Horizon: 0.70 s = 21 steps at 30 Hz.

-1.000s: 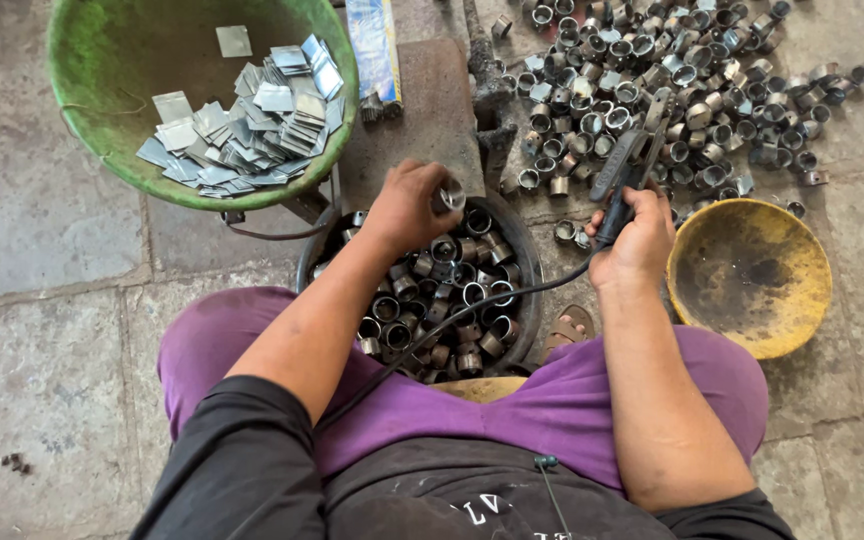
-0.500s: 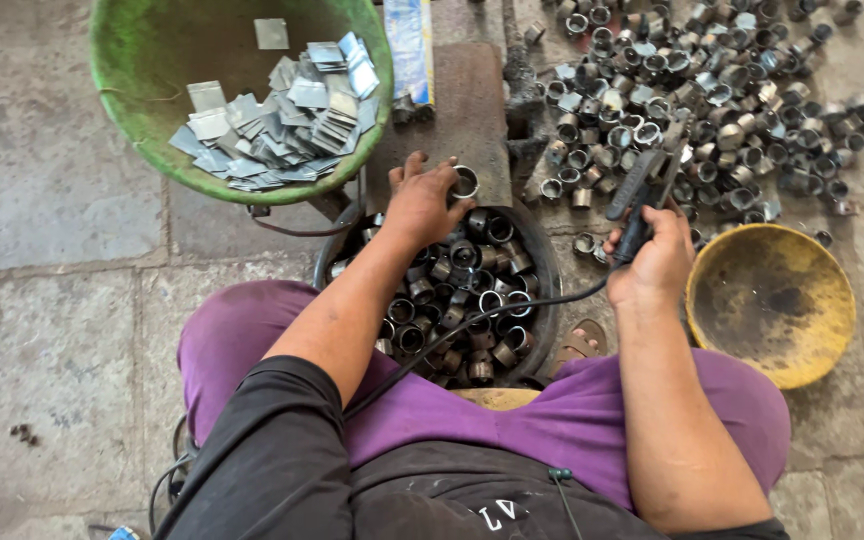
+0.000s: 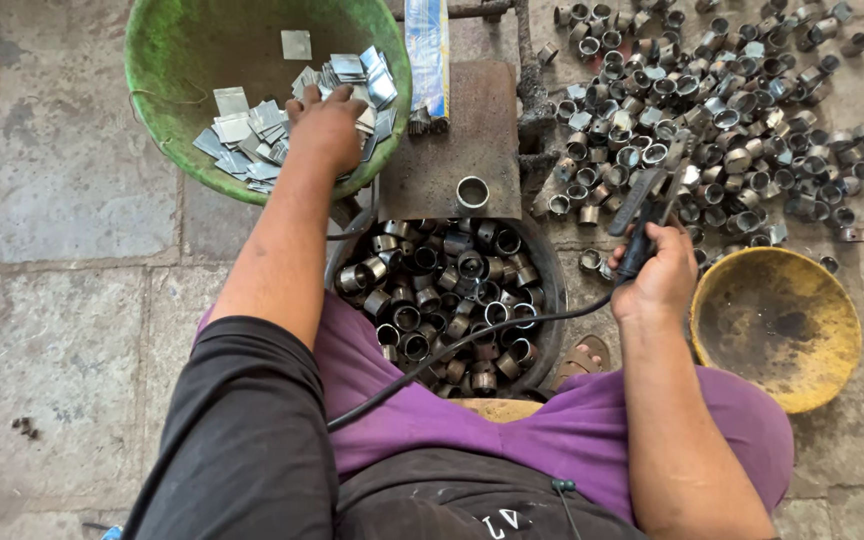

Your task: The person sits on the floor and repeatedly picks up small metal tubes and square metal plates. They use a handheld welding tool to attach the plates to the tubes, creating bright sparks, then place the finished pieces into a pile.

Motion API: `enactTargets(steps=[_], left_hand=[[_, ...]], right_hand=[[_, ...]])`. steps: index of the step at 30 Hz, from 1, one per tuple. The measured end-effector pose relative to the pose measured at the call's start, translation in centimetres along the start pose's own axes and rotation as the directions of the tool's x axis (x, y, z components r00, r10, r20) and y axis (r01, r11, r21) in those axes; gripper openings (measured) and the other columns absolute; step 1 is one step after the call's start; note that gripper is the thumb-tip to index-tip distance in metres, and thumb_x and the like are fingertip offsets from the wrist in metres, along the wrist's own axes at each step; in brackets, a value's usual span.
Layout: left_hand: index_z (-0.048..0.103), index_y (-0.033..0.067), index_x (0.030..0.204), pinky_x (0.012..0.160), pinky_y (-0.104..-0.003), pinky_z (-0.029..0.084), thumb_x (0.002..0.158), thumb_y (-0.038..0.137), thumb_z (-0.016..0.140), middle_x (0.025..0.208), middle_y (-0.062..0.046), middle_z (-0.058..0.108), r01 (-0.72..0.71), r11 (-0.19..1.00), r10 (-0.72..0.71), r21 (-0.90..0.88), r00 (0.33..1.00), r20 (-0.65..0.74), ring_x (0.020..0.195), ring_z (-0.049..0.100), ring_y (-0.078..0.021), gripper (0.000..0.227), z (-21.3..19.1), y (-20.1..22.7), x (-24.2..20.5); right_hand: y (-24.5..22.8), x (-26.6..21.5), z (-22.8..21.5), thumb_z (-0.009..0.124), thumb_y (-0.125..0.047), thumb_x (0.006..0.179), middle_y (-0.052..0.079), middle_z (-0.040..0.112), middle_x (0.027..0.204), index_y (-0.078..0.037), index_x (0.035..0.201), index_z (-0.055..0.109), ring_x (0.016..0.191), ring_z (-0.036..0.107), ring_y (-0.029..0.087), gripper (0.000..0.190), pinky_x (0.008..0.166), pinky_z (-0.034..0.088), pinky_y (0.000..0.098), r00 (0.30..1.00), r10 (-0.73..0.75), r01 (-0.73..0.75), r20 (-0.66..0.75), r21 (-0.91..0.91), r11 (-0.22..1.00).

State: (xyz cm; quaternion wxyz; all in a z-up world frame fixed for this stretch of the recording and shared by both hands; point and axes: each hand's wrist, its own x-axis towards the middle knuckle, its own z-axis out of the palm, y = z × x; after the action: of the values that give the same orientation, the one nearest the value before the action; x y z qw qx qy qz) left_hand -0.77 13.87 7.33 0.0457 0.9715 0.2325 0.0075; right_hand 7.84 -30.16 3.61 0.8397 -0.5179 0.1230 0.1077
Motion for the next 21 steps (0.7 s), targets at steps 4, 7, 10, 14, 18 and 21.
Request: enactTargets(steps=[4,7,10,14,18,21], left_hand=[[0.076,0.0204,0.118,0.121,-0.055,0.03,0.1,0.014,0.061,0.141,0.004,0.066,0.042,0.998,-0.044,0.048,0.998,0.046,0.144,0.045,-0.0291,0.024,1.3,-1.1,-0.2],[0.074,0.0165,0.11,0.114,-0.056,0.03,0.095,0.02,0.066,0.129,-0.001,0.068,-0.013,0.997,0.014,0.073,1.0,-0.017,0.138,0.044,-0.0316,0.018,2.0,-1.5,-0.1],[0.074,0.0157,0.098,0.104,-0.064,0.027,0.075,0.014,0.07,0.132,-0.003,0.065,-0.103,0.992,0.117,0.076,0.971,-0.207,0.134,0.042,-0.0394,0.023,2.8,-1.7,0.6],[0.074,0.0217,0.105,0.111,-0.061,0.025,0.088,0.006,0.065,0.119,-0.001,0.071,-0.119,0.985,0.132,0.122,0.985,-0.111,0.133,0.046,-0.0326,0.024,2.9,-1.7,1.3],[0.073,0.0209,0.112,0.108,-0.056,0.027,0.08,0.011,0.073,0.119,-0.006,0.069,-0.081,0.992,0.088,0.1,0.994,-0.063,0.13,0.045,-0.0334,0.033,0.0,-0.6,0.4],[0.073,0.019,0.115,0.107,-0.052,0.029,0.084,0.025,0.077,0.122,-0.007,0.069,-0.033,0.999,0.032,-0.016,0.997,-0.074,0.131,0.046,-0.0332,0.032,-3.0,1.0,-1.7]], right_hand=[[0.3,0.2,0.0,0.056,-0.012,0.094,0.011,0.068,0.086,-0.005,0.131,0.057,0.058,0.06,0.022,0.038,0.049,0.048,0.0366,1.0,0.006,-0.006,0.009,-0.005,1.0],[0.4,0.3,0.3,0.056,-0.011,0.093,0.011,0.068,0.086,-0.004,0.132,0.057,0.058,0.059,0.021,0.04,0.048,0.047,0.0358,1.0,-0.009,0.009,0.003,-0.005,1.0],[0.4,0.0,0.3,0.056,-0.011,0.092,0.011,0.067,0.085,-0.004,0.132,0.056,0.058,0.059,0.021,0.04,0.048,0.047,0.0353,1.0,-0.005,0.005,-0.008,-0.009,1.0],[0.4,-0.2,0.4,0.057,-0.01,0.091,0.011,0.067,0.085,-0.004,0.131,0.055,0.058,0.059,0.021,0.04,0.048,0.047,0.0356,1.0,0.003,-0.003,-0.014,-0.02,1.0],[0.1,-0.2,0.4,0.057,-0.01,0.091,0.012,0.068,0.086,-0.004,0.132,0.055,0.058,0.059,0.021,0.041,0.049,0.047,0.0351,1.0,0.002,-0.002,-0.006,-0.005,1.0],[0.1,-0.1,0.5,0.058,-0.011,0.092,0.011,0.068,0.085,-0.004,0.133,0.055,0.058,0.06,0.021,0.042,0.048,0.048,0.0345,1.0,0.002,-0.002,-0.009,0.01,1.0]])
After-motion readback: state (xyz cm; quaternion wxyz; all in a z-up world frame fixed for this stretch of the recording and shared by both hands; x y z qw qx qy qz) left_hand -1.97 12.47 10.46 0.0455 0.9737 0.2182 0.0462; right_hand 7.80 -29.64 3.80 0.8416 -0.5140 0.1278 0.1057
